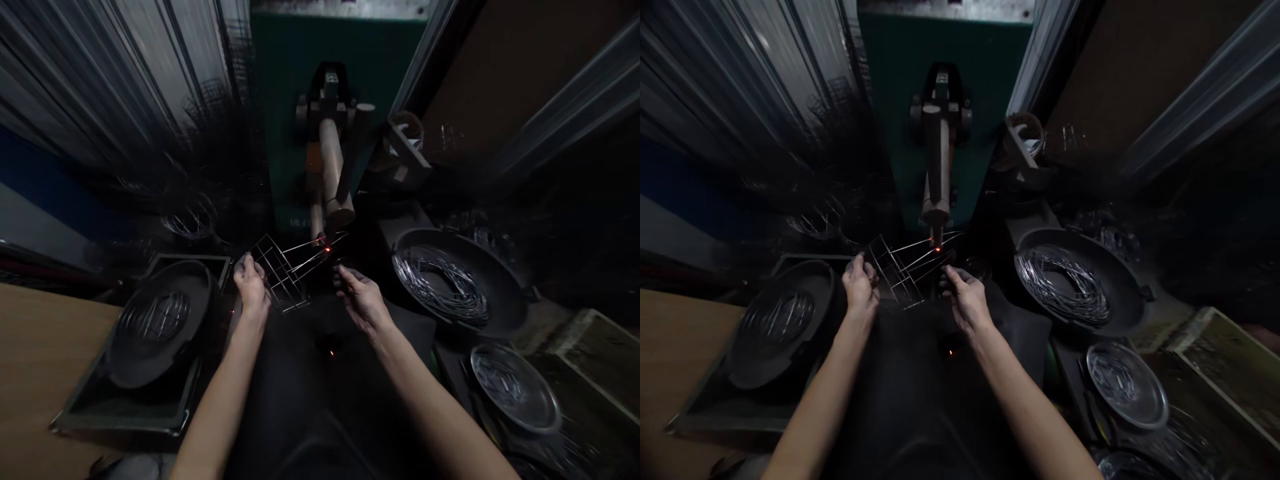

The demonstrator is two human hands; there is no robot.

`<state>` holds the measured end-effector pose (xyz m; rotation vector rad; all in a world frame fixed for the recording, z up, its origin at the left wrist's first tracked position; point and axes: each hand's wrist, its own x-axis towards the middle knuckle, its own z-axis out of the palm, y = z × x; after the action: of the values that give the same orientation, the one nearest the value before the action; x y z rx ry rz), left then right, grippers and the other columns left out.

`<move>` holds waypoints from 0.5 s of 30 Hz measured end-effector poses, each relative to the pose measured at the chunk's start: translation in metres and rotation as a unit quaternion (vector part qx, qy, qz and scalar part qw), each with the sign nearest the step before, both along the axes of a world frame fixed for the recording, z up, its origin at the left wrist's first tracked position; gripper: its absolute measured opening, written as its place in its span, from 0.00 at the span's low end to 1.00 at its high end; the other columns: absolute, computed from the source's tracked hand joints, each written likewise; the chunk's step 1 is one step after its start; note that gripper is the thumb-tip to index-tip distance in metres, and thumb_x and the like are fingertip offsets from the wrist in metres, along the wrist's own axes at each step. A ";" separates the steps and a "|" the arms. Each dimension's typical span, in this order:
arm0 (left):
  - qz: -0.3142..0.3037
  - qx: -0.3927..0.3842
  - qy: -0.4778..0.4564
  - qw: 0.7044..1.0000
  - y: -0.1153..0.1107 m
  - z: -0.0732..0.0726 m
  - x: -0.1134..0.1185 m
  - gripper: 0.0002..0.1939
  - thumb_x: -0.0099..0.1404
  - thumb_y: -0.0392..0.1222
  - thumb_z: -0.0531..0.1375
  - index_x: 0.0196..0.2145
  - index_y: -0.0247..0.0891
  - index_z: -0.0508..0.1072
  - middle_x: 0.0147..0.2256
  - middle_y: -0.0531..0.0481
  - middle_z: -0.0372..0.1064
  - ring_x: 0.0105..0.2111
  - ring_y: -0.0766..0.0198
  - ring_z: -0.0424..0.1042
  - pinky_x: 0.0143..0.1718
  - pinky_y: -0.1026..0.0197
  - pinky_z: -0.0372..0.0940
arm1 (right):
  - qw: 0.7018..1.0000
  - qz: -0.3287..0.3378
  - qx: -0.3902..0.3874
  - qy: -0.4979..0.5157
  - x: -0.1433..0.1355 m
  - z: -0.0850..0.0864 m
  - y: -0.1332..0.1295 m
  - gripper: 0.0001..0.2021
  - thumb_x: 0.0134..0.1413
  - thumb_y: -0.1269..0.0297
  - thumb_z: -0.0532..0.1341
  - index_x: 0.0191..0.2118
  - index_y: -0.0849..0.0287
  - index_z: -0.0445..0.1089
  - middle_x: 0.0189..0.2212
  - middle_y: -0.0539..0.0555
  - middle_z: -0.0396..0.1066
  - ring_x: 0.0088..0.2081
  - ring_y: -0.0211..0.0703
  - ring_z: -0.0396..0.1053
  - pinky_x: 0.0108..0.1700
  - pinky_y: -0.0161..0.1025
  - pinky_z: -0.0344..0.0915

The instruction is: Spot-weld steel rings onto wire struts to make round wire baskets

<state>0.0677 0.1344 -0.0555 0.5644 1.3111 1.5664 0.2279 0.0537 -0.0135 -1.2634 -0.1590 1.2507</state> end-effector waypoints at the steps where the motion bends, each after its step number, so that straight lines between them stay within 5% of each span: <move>1: -0.001 0.003 0.005 1.000 0.000 0.001 0.000 0.15 0.61 0.46 0.58 0.24 0.38 0.58 0.13 0.63 0.48 0.12 0.75 0.46 0.14 0.71 0.42 | 0.999 0.021 0.009 -0.029 -0.003 0.003 -0.004 0.19 0.28 0.58 0.75 0.28 0.64 0.73 0.22 0.51 0.68 0.23 0.32 0.64 0.20 0.27 0.57; 5: 0.010 0.024 0.010 1.000 -0.009 0.002 -0.001 0.15 0.61 0.48 0.59 0.25 0.38 0.58 0.14 0.63 0.48 0.13 0.76 0.46 0.14 0.71 0.42 | 0.962 0.171 0.053 -0.206 -0.013 0.020 -0.025 0.17 0.42 0.52 0.69 0.30 0.63 0.74 0.23 0.52 0.70 0.23 0.36 0.66 0.23 0.32 0.62; 11: -0.057 0.061 0.113 0.990 -0.087 -0.027 -0.003 0.14 0.61 0.50 0.60 0.38 0.39 0.67 0.16 0.61 0.53 0.15 0.74 0.53 0.18 0.70 0.50 | 0.803 0.265 0.105 -0.523 -0.003 0.035 -0.011 0.09 0.55 0.61 0.60 0.35 0.58 0.76 0.36 0.55 0.75 0.40 0.46 0.71 0.46 0.40 0.64; 15: -0.237 0.119 0.169 0.949 -0.131 -0.061 -0.017 0.17 0.53 0.46 0.67 0.39 0.39 0.72 0.22 0.52 0.66 0.25 0.65 0.67 0.31 0.63 0.63 | 0.822 0.373 0.039 -0.429 0.013 0.007 0.009 0.14 0.56 0.55 0.59 0.30 0.60 0.75 0.29 0.53 0.74 0.33 0.45 0.71 0.38 0.37 0.64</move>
<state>0.0507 0.0038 -0.1166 1.2483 1.1194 1.2608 0.2408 0.0628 -0.0065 -1.6870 -1.4659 1.1748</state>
